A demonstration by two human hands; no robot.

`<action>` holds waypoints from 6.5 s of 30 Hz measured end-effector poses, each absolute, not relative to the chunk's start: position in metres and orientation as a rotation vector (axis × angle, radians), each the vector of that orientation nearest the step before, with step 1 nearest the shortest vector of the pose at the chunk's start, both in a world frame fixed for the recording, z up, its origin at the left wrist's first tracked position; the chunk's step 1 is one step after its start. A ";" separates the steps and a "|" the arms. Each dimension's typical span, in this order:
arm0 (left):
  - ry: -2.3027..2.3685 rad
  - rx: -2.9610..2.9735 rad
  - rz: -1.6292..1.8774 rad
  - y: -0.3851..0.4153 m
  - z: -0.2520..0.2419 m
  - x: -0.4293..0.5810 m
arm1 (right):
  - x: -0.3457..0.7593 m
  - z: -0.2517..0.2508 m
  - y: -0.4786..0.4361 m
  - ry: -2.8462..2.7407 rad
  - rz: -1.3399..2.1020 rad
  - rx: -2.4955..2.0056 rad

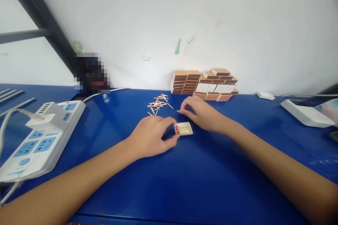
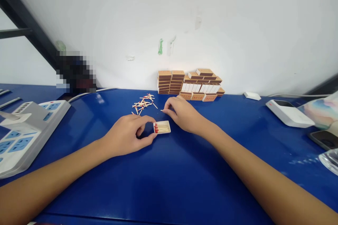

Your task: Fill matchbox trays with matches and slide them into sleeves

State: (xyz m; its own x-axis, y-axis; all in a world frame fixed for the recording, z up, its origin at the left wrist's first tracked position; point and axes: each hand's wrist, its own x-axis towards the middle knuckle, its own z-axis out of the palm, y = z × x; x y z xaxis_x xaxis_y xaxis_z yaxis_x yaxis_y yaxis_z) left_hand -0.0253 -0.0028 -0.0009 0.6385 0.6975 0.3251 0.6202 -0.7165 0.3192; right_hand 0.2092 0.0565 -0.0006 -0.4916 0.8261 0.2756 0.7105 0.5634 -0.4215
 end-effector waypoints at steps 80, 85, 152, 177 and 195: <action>1.175 2.531 0.537 0.002 0.000 -0.027 | 0.218 0.012 -0.006 -2.442 0.567 -1.297; 1.141 2.536 0.527 0.003 0.001 -0.027 | 0.216 0.011 -0.006 -2.448 0.511 -1.278; 1.140 2.533 0.516 0.002 -0.002 -0.025 | 0.216 0.007 -0.008 -2.462 0.404 -1.228; 1.143 2.513 0.508 0.008 0.002 -0.029 | 0.147 0.020 0.083 -2.511 0.439 -1.368; 1.221 2.561 0.526 -0.009 0.002 -0.022 | 0.178 0.044 0.046 -2.382 0.388 -1.403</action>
